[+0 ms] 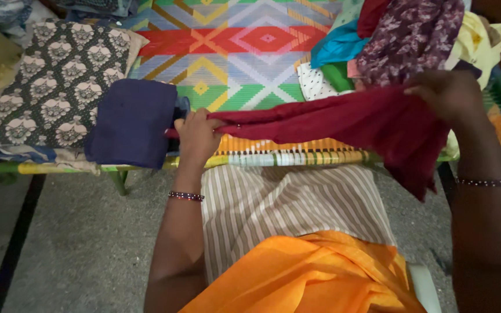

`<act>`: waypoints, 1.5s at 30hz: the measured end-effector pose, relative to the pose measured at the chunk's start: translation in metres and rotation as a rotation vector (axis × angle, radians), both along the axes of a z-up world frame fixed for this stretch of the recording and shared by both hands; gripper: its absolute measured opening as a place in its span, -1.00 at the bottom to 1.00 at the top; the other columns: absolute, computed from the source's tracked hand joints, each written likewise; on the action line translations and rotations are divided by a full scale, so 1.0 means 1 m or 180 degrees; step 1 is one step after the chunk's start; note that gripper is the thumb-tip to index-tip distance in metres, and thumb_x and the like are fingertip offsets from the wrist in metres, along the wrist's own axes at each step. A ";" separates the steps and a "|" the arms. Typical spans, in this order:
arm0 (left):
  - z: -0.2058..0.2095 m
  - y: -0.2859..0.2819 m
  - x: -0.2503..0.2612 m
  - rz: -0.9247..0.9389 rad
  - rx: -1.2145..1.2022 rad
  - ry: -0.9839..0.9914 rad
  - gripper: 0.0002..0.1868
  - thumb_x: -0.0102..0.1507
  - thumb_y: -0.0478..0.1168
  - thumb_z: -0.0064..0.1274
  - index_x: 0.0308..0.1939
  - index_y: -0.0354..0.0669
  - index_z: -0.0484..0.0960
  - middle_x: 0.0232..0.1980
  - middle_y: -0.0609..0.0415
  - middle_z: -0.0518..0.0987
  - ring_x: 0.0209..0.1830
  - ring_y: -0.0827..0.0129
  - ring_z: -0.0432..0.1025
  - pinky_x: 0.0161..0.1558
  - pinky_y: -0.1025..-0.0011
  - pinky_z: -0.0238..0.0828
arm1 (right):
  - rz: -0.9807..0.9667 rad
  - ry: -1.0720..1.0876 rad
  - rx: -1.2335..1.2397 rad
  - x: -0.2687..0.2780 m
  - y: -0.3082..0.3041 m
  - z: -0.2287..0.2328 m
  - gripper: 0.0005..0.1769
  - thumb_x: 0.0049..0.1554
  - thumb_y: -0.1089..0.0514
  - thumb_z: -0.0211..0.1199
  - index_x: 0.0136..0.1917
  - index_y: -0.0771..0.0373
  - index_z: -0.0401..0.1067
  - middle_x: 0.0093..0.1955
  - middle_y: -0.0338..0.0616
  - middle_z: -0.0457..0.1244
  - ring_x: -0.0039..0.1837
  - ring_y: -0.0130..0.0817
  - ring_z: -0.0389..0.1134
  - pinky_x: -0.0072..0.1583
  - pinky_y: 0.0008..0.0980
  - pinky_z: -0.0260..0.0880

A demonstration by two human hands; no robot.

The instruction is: The person folds a dark blue garment and then a maroon garment by hand on a woven cot. Each item is smoothed, folded into a compact rectangle, and placed in a neat stack.

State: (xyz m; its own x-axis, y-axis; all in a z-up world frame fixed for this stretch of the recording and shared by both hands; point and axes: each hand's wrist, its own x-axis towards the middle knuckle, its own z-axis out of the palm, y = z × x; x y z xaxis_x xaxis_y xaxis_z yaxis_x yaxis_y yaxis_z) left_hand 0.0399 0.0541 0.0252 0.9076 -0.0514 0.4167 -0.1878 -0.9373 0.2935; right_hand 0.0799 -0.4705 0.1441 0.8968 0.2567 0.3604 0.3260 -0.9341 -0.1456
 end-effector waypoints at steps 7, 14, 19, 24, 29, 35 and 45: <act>-0.053 0.012 -0.001 -0.0441 0.0199 0.1605 -0.58 0.02 0.19 0.31 -0.13 0.18 0.80 -0.07 0.08 0.66 0.02 0.14 0.51 0.04 0.05 0.28 | 0.0036 0.0461 0.0042 0.026 -0.012 -0.048 -0.72 0.24 0.04 0.31 0.22 -0.08 0.62 0.02 -0.09 0.43 0.02 -0.10 0.46 0.06 -0.14 0.45; -0.080 0.015 0.001 -0.0372 0.0108 0.1864 -0.69 0.10 0.09 0.23 -0.10 0.28 0.78 -0.06 0.11 0.71 0.02 0.14 0.56 0.09 0.07 0.36 | 0.0091 -0.0393 -0.0274 0.029 -0.022 -0.073 -0.76 0.35 0.15 0.19 0.21 0.04 0.61 0.06 -0.06 0.42 0.08 -0.14 0.45 0.15 -0.21 0.45; -0.057 0.013 -0.005 -0.0270 0.0064 0.0287 -0.67 0.09 -0.30 0.10 -0.17 0.23 0.80 -0.12 0.02 0.61 -0.07 0.06 0.54 -0.04 0.02 0.40 | -0.0280 -0.0998 0.0141 0.033 -0.032 -0.067 -0.69 0.36 0.22 0.09 0.23 0.10 0.61 0.08 -0.05 0.42 0.08 -0.20 0.46 0.16 -0.29 0.47; -0.009 0.005 -0.014 -0.0271 -0.0248 -0.0222 -0.59 0.21 -0.41 -0.01 -0.07 0.21 0.80 -0.12 -0.11 0.50 -0.12 -0.04 0.52 -0.12 0.07 0.44 | -0.0136 -0.1302 0.0425 0.077 -0.046 -0.041 -0.72 0.37 0.25 0.10 0.20 0.13 0.61 0.05 -0.05 0.42 0.03 -0.22 0.45 0.09 -0.30 0.47; 0.022 0.001 -0.029 -0.0188 -0.0173 -0.0513 -0.71 0.24 -0.29 0.06 -0.01 0.09 0.76 -0.04 -0.11 0.51 -0.18 -0.01 0.49 -0.15 0.06 0.42 | 0.0049 -0.1316 0.0421 0.100 -0.046 -0.028 -0.74 0.38 0.27 0.11 0.18 0.16 0.61 0.03 -0.04 0.41 -0.01 -0.24 0.45 0.02 -0.31 0.46; 0.008 0.021 -0.027 -0.0171 0.0092 -0.0060 -0.77 0.19 -0.31 0.07 -0.21 0.13 0.77 -0.08 0.05 0.59 0.02 0.12 0.49 0.00 0.06 0.36 | 0.0440 -0.1428 -0.0003 0.078 -0.028 -0.035 -0.76 0.39 0.30 0.11 0.14 0.20 0.61 0.00 -0.04 0.41 -0.07 -0.26 0.44 -0.06 -0.33 0.46; -0.048 0.042 -0.010 -0.0890 -0.2447 0.0479 -0.30 0.22 -0.52 0.04 0.44 0.00 0.42 -0.12 0.12 0.39 -0.16 0.39 0.33 -0.03 0.45 0.39 | 0.0461 -0.1065 -0.0340 0.052 -0.043 -0.083 -0.83 0.47 0.25 0.18 0.19 0.07 0.57 0.07 -0.13 0.42 0.06 -0.26 0.46 0.10 -0.35 0.47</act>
